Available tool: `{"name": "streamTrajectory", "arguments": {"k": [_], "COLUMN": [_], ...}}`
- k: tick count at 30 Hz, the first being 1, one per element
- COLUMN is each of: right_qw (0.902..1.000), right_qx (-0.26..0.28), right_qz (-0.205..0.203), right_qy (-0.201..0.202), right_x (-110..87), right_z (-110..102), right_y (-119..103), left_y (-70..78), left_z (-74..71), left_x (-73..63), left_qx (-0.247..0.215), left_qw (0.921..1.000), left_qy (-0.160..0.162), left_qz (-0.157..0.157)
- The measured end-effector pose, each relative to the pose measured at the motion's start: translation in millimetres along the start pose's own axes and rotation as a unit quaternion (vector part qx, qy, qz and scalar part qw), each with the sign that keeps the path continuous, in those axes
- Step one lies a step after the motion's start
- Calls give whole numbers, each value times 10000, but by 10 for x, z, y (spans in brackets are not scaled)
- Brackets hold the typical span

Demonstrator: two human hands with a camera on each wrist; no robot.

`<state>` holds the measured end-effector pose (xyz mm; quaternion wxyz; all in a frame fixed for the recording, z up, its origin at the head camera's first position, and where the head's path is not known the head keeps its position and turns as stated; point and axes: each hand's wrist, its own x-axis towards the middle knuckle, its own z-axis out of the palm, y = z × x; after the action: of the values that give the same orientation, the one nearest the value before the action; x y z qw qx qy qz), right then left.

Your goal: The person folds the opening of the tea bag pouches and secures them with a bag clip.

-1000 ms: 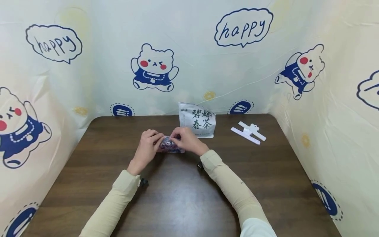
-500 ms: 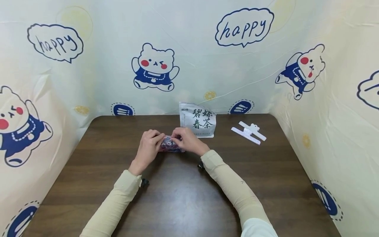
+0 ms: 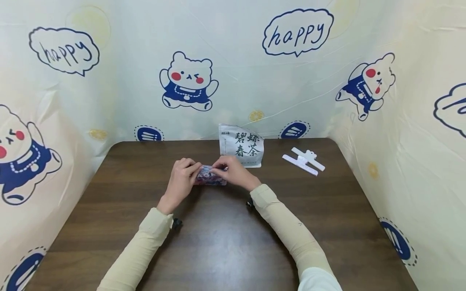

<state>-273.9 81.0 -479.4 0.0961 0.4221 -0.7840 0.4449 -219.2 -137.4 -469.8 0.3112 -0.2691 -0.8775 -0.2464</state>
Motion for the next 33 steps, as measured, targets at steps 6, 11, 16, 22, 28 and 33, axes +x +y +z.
{"name": "streamTrajectory", "arguments": {"k": [6, 11, 16, 22, 28, 33], "right_qw": [9994, 9987, 9986, 9999, 9996, 9997], "right_qx": [-191, -329, -423, -115, -73, -11], "right_qz": [-265, -332, -210, -84, -109, -95], "right_qy": [147, 211, 232, 12, -260, -219], "right_x": [14, 58, 23, -47, -87, -94], "right_z": [37, 65, 83, 45, -8, -23], "right_y": [-9, -40, -52, -67, -55, -25], "left_y": [14, 15, 27, 39, 34, 34], "left_z": [-12, -21, -38, -69, -41, -15], "left_x": [-13, -15, -36, -44, -48, -36], "left_qx": [-58, -82, -95, -135, -138, -159], "left_qw": [9999, 9997, 9998, 9999, 9999, 9998], "left_qy": [32, 152, 87, -11, -48, -50], "left_qz": [-112, -161, -131, -72, -76, -97]}}
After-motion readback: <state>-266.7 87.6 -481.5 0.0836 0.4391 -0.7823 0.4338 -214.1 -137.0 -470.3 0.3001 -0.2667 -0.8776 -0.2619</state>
